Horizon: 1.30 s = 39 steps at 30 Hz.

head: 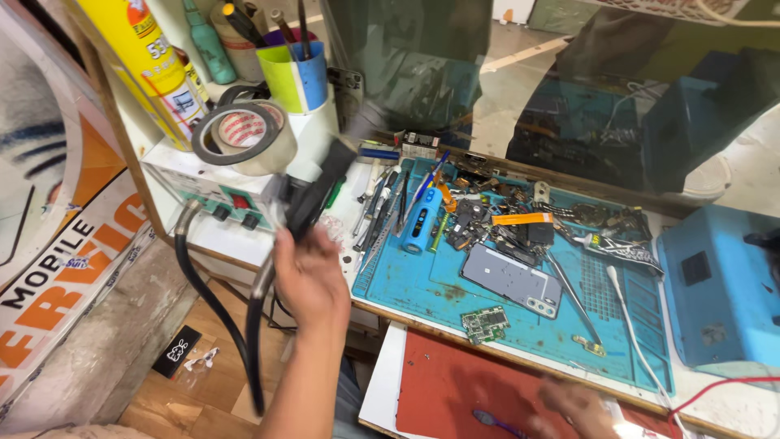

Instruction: The person heats a circuit board with a heat gun and manipulates small components with a tool on a cluttered workbench.

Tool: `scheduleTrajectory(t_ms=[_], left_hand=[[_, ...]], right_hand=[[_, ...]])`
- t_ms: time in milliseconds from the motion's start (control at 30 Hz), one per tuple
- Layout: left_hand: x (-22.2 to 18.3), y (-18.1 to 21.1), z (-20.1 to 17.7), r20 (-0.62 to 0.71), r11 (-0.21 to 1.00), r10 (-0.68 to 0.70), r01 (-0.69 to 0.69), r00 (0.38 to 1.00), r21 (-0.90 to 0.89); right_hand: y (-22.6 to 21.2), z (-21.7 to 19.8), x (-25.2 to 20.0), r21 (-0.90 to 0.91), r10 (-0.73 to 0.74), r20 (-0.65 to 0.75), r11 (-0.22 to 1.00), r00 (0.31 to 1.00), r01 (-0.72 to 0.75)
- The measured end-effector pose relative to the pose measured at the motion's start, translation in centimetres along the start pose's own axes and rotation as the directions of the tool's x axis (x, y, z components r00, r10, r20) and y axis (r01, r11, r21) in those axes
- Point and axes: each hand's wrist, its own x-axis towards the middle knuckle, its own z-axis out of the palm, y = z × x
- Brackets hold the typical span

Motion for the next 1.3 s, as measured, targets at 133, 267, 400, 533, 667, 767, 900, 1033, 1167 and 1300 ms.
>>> scheduleTrajectory(t_ms=[133, 267, 400, 533, 667, 767, 900, 1033, 1167, 1300], left_hand=[[-9.2, -0.2, -3.4, 0.159, 0.935, -0.226, 0.168, 0.961, 0.312], [-12.5, 1.3, -5.9, 0.138, 0.850, -0.371, 0.276, 0.918, 0.449], [-11.8, 4.4, -7.9, 0.182, 0.659, -0.334, 0.092, 0.925, 0.746], [-12.3, 4.3, -11.2, 0.614, 0.679, -0.272, -0.304, 0.741, 0.668], [-10.5, -1.0, -13.0, 0.918, 0.864, -0.197, -0.382, 0.344, 0.329], [-15.5, -2.7, -9.0, 0.851, 0.746, -0.211, -0.483, 0.482, 0.458], [-13.7, -3.5, -3.8, 0.758, 0.837, -0.055, -0.384, 0.650, 0.390], [-8.7, -4.3, -1.8, 0.488, 0.870, -0.196, -0.079, 0.851, 0.487], [-5.0, -5.2, 1.2, 0.548, 0.768, -0.276, -0.162, 0.790, 0.619], [-3.1, -6.2, 1.9, 0.625, 0.707, -0.370, -0.228, 0.687, 0.670]], right_hand=[[-7.1, -3.7, 7.1, 0.981, 0.633, 0.048, 0.114, 0.772, -0.155], [-12.4, -7.0, 11.6, 0.864, 0.507, -0.096, 0.470, 0.857, -0.181], [-16.9, -7.5, 13.1, 0.246, 0.059, -0.147, 0.969, 0.987, -0.021], [-18.1, -6.9, 13.1, 0.092, -0.255, 0.061, 0.964, 0.965, 0.249], [-17.4, -6.7, 12.3, 0.251, -0.244, 0.062, 0.942, 0.968, 0.221], [-18.4, -5.8, 12.8, 0.071, -0.368, 0.136, 0.930, 0.920, 0.362], [-17.6, -8.0, 15.3, 0.283, -0.195, 0.096, 0.945, 0.976, 0.161], [-14.8, -8.9, 18.6, 0.323, 0.050, 0.182, 0.940, 0.982, -0.108], [-14.7, -7.8, 19.1, 0.171, 0.069, 0.245, 0.979, 0.967, -0.113], [-14.9, -7.2, 19.0, 0.052, 0.143, 0.260, 0.986, 0.955, -0.161]])
